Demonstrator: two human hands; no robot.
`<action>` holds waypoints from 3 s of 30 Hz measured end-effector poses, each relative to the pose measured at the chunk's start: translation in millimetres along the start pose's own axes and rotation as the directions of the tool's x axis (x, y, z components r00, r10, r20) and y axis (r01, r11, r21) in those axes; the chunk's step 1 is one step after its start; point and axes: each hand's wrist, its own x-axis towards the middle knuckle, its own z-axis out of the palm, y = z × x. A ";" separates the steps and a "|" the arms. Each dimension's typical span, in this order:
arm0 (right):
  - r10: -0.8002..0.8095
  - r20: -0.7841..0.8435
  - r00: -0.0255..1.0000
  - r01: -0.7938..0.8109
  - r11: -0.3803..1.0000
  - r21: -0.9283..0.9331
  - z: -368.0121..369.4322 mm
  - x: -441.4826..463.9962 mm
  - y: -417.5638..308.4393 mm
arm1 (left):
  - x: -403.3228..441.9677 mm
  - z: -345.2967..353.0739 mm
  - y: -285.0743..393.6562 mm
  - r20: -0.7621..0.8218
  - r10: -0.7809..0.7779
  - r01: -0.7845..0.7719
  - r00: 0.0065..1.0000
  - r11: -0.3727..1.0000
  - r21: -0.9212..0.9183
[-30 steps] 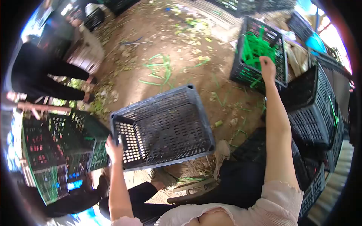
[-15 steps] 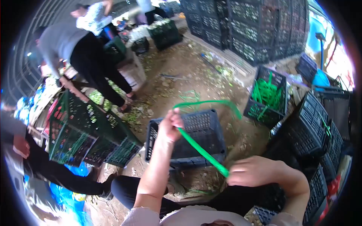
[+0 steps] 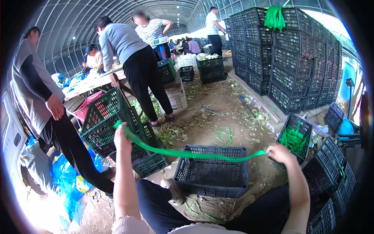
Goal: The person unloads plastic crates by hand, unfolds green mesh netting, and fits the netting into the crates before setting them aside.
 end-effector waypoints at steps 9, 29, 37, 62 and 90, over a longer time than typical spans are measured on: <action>-0.012 -0.141 0.990 0.130 0.466 0.875 81.0 83.5 -232.8 | -196.2 99.5 -116.8 0.423 0.059 -0.251 0.904 0.875 0.414; 0.206 -0.345 0.916 0.209 0.487 0.848 126.1 25.9 -241.2 | -229.4 47.6 -157.4 0.486 -0.531 0.547 0.694 0.828 0.124; 0.298 -0.163 0.941 0.117 0.165 0.979 154.0 26.6 -233.4 | -233.8 44.5 -162.9 0.455 -0.572 0.544 0.683 0.814 0.207; 0.338 -0.147 0.930 0.041 0.303 0.952 170.8 24.5 -210.7 | -214.8 39.2 -180.8 0.491 -0.766 0.910 0.415 0.333 -0.248; 0.294 -0.470 0.832 0.188 0.649 0.738 158.9 38.1 -239.9 | -228.9 60.2 -187.8 0.253 -0.657 0.690 0.710 0.720 -0.068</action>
